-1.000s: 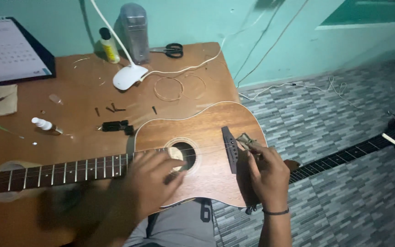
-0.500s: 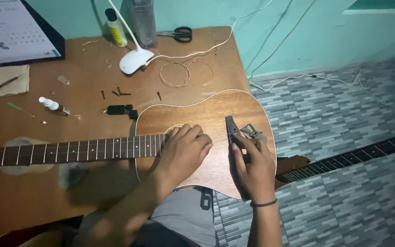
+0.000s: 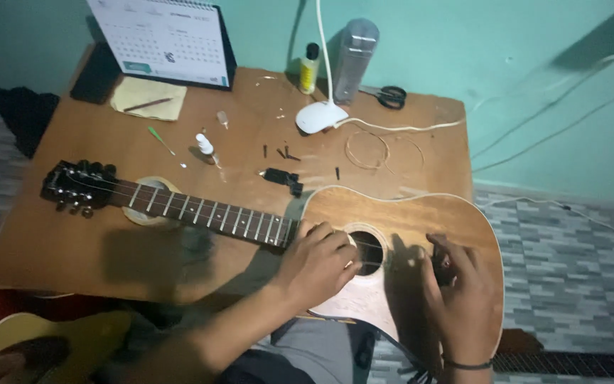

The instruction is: The person replaces a guitar string on an acoustic guitar. They thread the string through the tuning peg at the headstock and wind it around the post. They then move to the bridge to secure the string at the saddle.

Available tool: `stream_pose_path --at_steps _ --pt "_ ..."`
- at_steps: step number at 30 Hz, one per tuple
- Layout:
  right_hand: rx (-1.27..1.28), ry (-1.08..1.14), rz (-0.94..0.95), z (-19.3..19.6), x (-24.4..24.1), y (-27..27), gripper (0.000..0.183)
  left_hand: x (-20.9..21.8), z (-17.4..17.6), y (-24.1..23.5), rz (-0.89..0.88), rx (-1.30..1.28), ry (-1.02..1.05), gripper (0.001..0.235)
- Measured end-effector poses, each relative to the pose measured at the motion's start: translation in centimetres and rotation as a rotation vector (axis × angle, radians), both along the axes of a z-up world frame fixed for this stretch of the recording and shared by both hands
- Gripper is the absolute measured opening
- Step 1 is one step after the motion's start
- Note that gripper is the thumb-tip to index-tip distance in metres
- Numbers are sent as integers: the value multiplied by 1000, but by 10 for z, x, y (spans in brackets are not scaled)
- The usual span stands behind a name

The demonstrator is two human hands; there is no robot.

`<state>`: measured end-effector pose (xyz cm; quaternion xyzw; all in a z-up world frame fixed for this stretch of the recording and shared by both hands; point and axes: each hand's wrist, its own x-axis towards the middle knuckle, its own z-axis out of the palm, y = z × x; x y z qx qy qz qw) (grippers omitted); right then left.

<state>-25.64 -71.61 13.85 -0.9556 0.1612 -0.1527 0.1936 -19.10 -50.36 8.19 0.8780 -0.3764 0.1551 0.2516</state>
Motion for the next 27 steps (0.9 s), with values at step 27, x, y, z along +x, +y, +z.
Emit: stream_pose_path --at_steps 27 --pt "-150 813 247 -72 268 89 30 14 -1 72 -13 -191 57 8"
